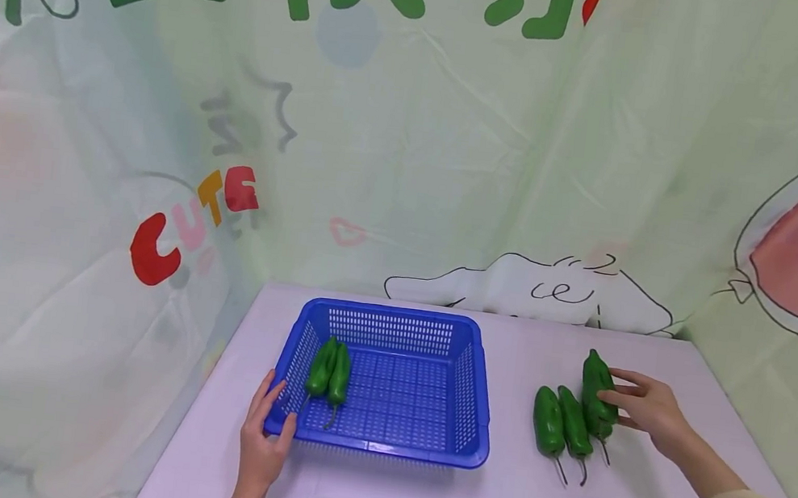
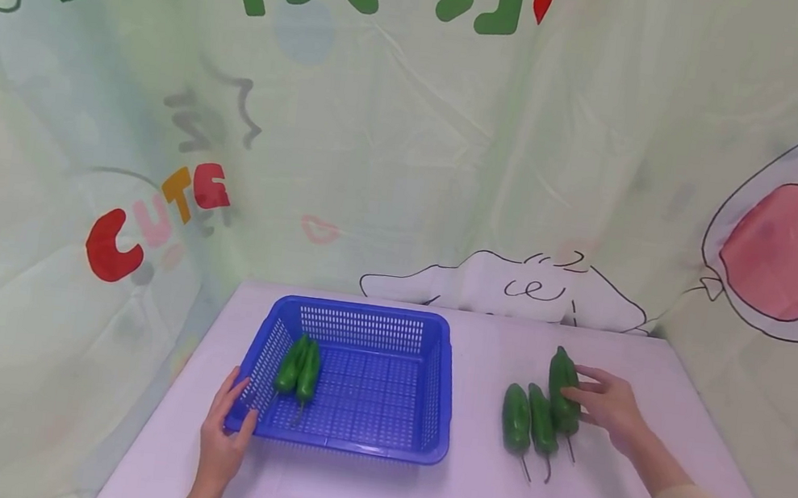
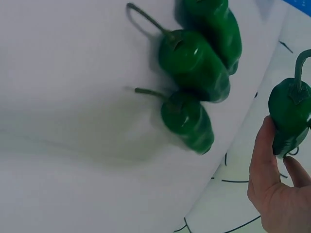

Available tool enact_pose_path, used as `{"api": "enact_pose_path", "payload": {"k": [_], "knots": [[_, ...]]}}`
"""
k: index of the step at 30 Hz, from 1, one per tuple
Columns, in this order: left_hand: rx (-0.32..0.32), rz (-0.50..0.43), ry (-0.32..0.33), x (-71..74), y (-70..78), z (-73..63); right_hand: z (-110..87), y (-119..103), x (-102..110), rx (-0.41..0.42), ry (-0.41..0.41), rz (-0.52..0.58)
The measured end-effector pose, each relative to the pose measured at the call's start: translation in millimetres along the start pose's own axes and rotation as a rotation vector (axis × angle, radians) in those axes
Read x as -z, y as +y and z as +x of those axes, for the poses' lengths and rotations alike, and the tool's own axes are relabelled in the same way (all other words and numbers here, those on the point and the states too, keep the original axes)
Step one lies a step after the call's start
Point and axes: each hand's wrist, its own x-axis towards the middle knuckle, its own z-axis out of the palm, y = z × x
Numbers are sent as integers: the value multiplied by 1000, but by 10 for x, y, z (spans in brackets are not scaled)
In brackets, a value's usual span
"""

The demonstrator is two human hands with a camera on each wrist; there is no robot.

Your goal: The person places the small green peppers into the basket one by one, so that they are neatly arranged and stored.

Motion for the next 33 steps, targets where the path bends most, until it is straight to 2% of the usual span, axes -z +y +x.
{"api": "enact_pose_path", "payload": {"k": [11,19,24,33], "knots": [[25,-8,-11,14,6,2,41,-288,-215,18,-27,-23],[7,-34,-8,5,5,6,49,-499,-346,11,-73,12],[-2,-40,-3,-1,4,9,60,-582,-436,14,-99,38],[21,-38,3,9,34,17,132,-705,-598,-1,-99,43]]}}
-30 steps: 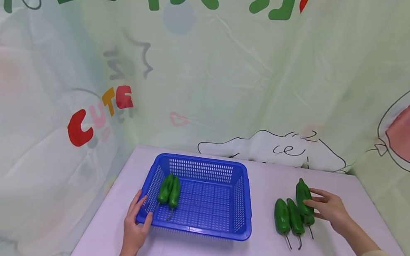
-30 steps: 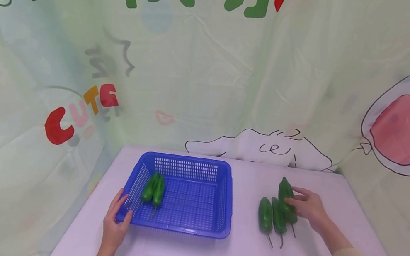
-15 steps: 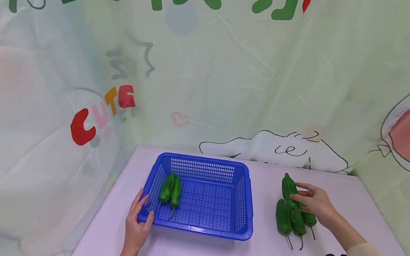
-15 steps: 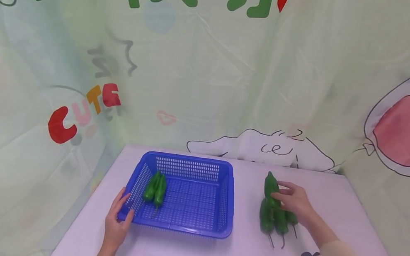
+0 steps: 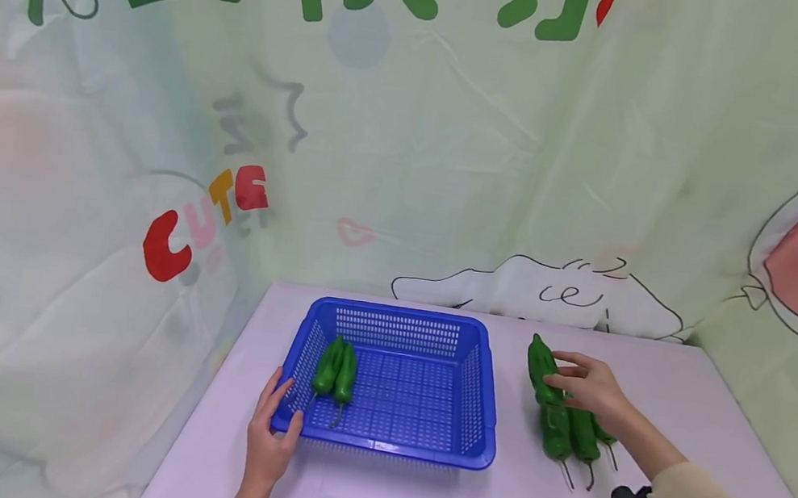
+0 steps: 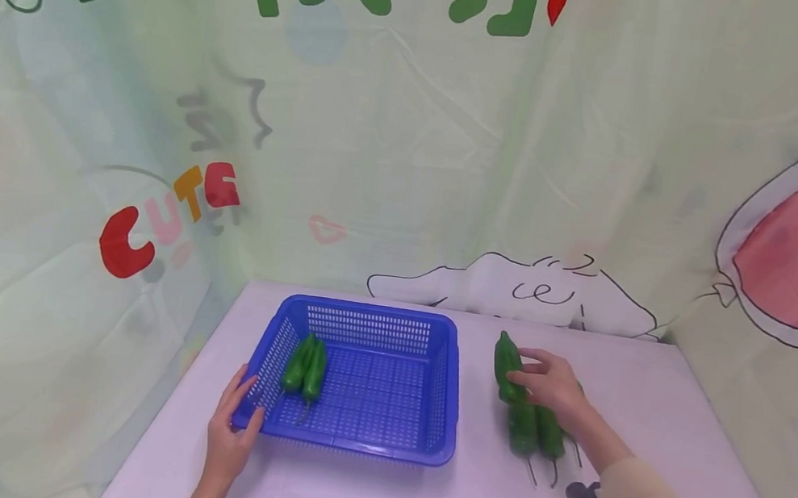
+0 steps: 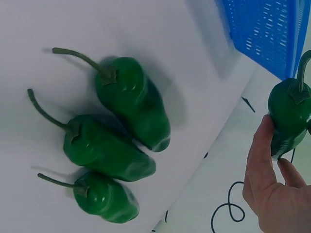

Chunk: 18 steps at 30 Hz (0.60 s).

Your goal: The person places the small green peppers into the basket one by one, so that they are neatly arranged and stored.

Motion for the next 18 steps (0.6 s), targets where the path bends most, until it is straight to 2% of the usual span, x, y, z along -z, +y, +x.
{"api": "enact_pose_path", "payload": {"k": [2,8,10,15,18], "knots": [[-7,-6,6,1,49,14,11,-29,-29,1,-3,2],[-13,-21,4,59,347,90,66,-122,-140,15,-21,12],[-10,-12,-2,49,285,76,85,-159,-188,14,-22,14],[2,-9,-9,-2,-6,3,139,-263,-314,27,-33,27],[1,-13,-8,-1,-26,-5,158,-351,-401,46,-44,40]]}}
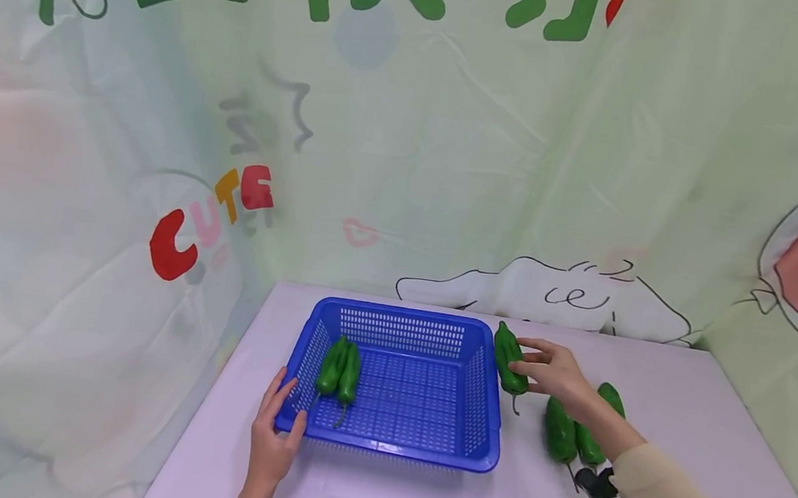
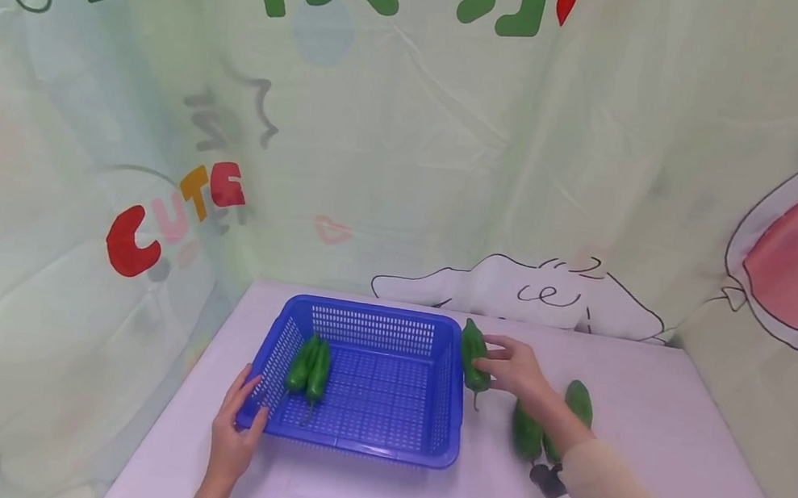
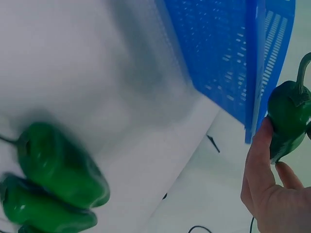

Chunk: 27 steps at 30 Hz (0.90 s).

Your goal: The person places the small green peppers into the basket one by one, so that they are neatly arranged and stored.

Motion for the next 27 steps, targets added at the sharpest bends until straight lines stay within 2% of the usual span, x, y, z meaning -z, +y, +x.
{"api": "enact_pose_path", "payload": {"k": [10,19,27], "knots": [[-5,19,-3,1,7,7,136,-217,-360,34,-30,108],[15,22,-5,-9,10,22,343,-348,-650,17,-31,182],[-11,27,3,-14,-1,-4,471,-454,-923,15,-54,256]]}}
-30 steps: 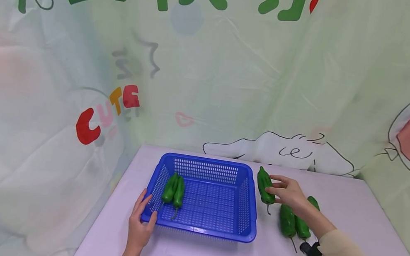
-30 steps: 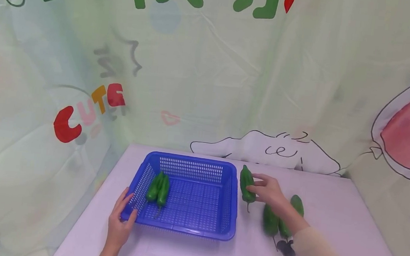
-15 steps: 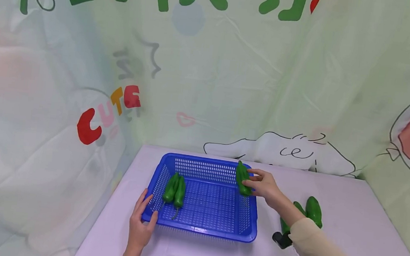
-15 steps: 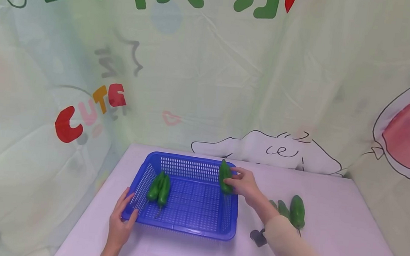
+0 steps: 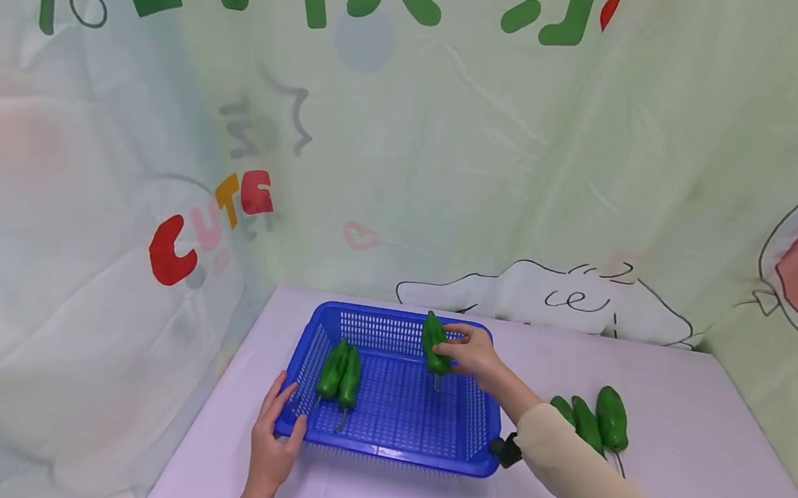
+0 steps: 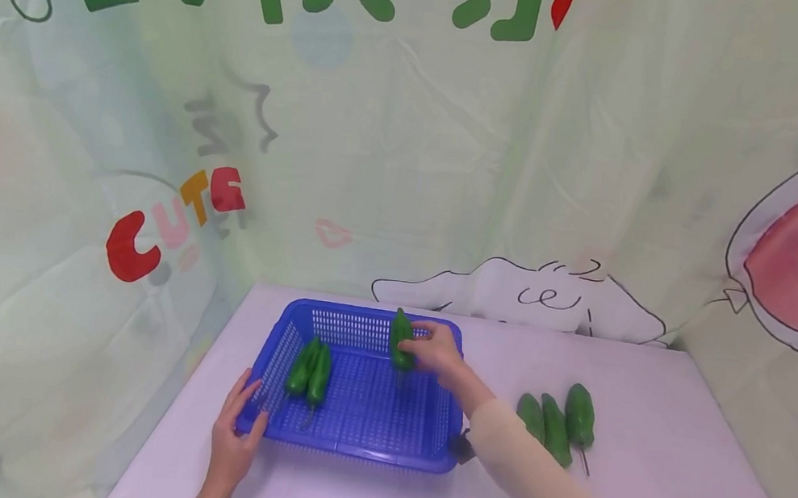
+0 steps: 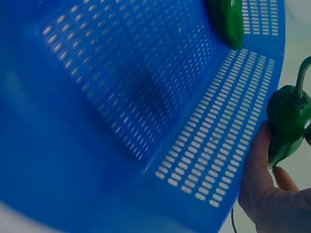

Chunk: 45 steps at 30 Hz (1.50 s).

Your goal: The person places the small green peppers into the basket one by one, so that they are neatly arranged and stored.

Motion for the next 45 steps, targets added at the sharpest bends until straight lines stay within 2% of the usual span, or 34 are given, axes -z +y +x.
{"api": "enact_pose_path", "payload": {"k": [8,13,17,23,26,38,45], "knots": [[29,4,14,5,49,8,116,-23,-365,-33,-36,55],[32,-17,10,18,226,52,236,2,-570,-80,-49,91],[24,-10,7,62,375,95,310,28,-756,-94,-72,73],[2,-24,4,71,396,115,381,77,-987,-110,-97,86],[3,-21,1,67,381,111,408,107,-1061,-126,-101,93],[-12,-31,8,68,400,108,474,214,-1194,-137,-112,-4],[-4,-16,12,76,389,124,510,235,-1260,-133,-89,-52]]}}
